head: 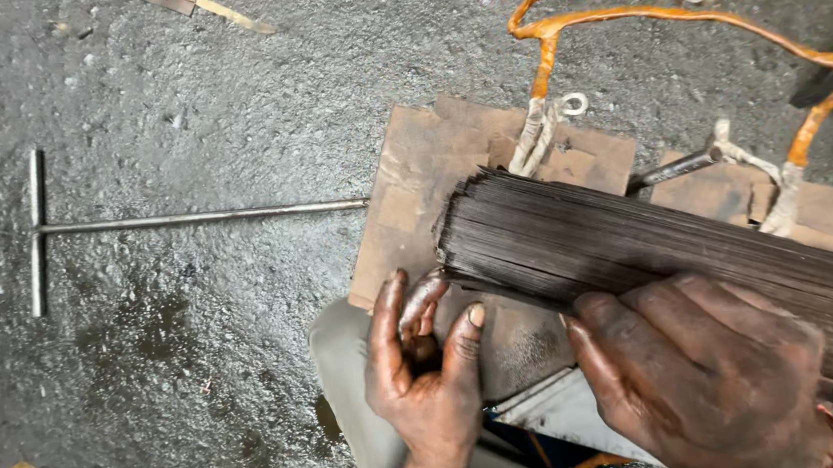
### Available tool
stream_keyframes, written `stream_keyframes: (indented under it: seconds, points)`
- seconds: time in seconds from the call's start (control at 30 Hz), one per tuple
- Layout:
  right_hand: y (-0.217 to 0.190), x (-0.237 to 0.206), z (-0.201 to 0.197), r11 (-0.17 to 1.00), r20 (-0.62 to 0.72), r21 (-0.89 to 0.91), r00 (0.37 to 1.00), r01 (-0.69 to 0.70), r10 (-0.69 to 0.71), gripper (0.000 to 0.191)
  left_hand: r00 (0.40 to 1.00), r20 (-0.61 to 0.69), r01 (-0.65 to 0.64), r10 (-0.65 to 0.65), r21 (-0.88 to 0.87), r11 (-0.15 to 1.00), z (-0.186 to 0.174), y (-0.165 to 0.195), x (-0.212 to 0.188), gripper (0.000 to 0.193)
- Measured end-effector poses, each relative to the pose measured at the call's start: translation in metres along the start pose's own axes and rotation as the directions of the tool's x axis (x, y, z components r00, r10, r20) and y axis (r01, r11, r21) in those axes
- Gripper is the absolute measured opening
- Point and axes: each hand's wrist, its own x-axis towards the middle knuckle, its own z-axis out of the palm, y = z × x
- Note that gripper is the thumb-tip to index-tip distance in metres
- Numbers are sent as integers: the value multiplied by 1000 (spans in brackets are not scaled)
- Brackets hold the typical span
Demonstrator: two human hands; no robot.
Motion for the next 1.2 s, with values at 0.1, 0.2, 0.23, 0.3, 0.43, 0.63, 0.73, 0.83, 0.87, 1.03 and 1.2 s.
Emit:
stream_keyframes:
  seconds: [0.1,0.2,0.23,0.3,0.43,0.63,0.73,0.83,0.87,1.03,1.2]
  points:
    - [3,0,5,1000,-30,23,1000,2,-1,20,998,-40,51,-55,-95,994,3,-3,-5,76]
    - [9,3,9,993,-46,99,998,56,-52,23,999,-30,15,-14,42,999,6,-6,-4,65]
    - [10,4,11,991,-37,121,998,57,-53,24,999,-42,-26,29,89,996,6,-6,-2,64]
    - [11,6,15,988,-21,148,999,48,-46,24,991,-57,-109,121,180,978,8,-6,2,61]
    - [10,6,19,985,29,173,999,16,-22,23,968,47,-248,245,279,928,7,-1,16,48]
    - [8,8,19,984,33,180,999,11,-17,26,956,90,-290,278,172,942,7,3,27,34]
    - [6,11,19,986,24,169,1000,14,-18,25,960,108,-277,257,264,924,5,5,29,33]
    - [4,13,20,984,-7,179,1000,21,-20,25,978,90,-206,188,272,940,3,6,31,32]
    - [4,13,20,982,-20,189,1000,23,-20,25,975,97,-220,200,287,933,3,7,31,31]
    - [2,14,25,985,-18,169,999,34,-31,22,923,126,-384,363,313,869,6,11,31,30]
    - [-1,14,27,989,-65,130,996,71,-63,20,937,111,-349,331,305,886,7,13,31,31]
